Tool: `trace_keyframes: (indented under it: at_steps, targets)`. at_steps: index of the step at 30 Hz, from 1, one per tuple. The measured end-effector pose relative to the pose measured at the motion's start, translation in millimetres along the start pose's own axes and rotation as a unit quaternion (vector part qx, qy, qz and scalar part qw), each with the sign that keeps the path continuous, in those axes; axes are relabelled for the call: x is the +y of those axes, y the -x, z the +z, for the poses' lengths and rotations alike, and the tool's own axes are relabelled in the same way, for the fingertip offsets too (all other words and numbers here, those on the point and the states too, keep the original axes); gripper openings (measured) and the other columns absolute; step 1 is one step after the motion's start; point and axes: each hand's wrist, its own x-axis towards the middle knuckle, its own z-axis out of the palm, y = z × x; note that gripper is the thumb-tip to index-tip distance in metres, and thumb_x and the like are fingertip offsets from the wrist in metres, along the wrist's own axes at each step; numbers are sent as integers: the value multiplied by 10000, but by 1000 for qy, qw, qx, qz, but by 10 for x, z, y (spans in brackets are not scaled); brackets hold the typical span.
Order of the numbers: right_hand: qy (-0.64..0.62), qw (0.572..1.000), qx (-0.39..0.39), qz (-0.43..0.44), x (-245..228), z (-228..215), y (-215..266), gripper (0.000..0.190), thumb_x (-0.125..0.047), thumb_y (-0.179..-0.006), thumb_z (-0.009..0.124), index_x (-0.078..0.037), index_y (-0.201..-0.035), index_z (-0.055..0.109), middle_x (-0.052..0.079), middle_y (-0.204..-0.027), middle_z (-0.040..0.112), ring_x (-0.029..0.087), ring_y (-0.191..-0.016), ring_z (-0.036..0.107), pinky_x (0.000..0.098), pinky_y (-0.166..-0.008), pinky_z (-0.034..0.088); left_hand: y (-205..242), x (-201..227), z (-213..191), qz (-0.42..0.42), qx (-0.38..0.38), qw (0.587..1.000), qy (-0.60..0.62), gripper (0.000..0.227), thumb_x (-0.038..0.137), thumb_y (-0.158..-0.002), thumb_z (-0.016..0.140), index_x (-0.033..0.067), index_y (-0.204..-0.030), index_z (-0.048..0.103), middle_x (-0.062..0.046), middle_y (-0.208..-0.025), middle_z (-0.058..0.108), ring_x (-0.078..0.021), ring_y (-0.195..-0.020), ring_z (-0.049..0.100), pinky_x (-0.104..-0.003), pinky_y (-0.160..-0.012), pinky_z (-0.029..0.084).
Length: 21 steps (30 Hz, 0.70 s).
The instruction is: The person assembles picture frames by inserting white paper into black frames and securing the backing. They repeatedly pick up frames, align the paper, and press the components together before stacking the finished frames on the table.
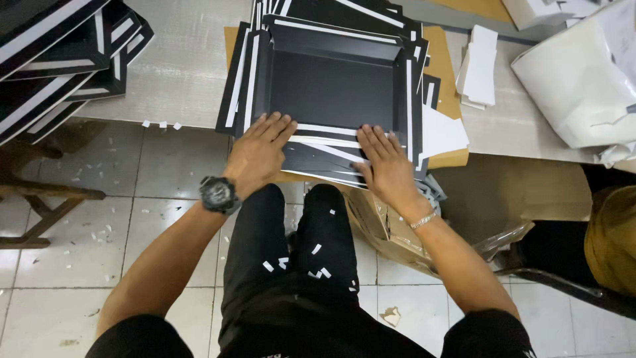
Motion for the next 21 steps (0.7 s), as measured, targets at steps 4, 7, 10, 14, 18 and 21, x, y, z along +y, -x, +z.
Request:
trace_keyframes:
  at_steps: [4,7,10,14,18,21]
  targets:
    - [-7,991,-115,70,-222,-156,15,778,-625,-1092,521,-111,-1676,513,126,-1701,530,315,-1570,467,500,-1325,260,9,103,-161,-1,6,999,48,554,174,-1012,548,138,-1552,669,-134,-1527,672,-345,-1474,575,-482,-1307,324]
    - [-13,989,-102,104,-463,-242,-224,835,-685,-1067,540,-30,-1582,591,208,-1611,598,370,-1512,535,531,-1299,297,0,83,-104,3,22,999,40,567,195,-988,558,152,-1540,682,-128,-1521,676,-336,-1477,577,-483,-1305,337]
    - [-71,989,-98,82,-767,3,-466,926,-745,-1046,522,-2,-1598,531,241,-1651,513,415,-1548,450,571,-1305,253,12,96,-66,2,20,999,38,586,204,-987,558,158,-1563,657,-116,-1557,648,-332,-1509,544,-486,-1321,309]
    - [-86,984,-142,59,-1132,246,-698,940,-764,-1062,417,-65,-1691,422,165,-1770,385,339,-1654,307,569,-1366,110,23,107,-178,1,5,999,52,582,178,-969,588,84,-1538,667,-153,-1570,635,-354,-1529,518,-497,-1342,275]
    - [-101,981,-147,83,-822,-90,-502,785,-657,-1116,436,-102,-1669,483,149,-1725,472,314,-1621,386,540,-1349,182,35,41,-78,-2,18,998,63,597,192,-1002,558,147,-1594,616,-117,-1567,625,-336,-1520,525,-493,-1325,306]
    - [-47,990,-65,118,-336,-285,-119,695,-469,-1041,725,-51,-1583,606,206,-1597,610,369,-1502,538,566,-1251,357,19,42,-77,-22,38,991,124,518,225,-1073,530,176,-1574,651,-96,-1545,651,-312,-1517,537,-472,-1319,307]
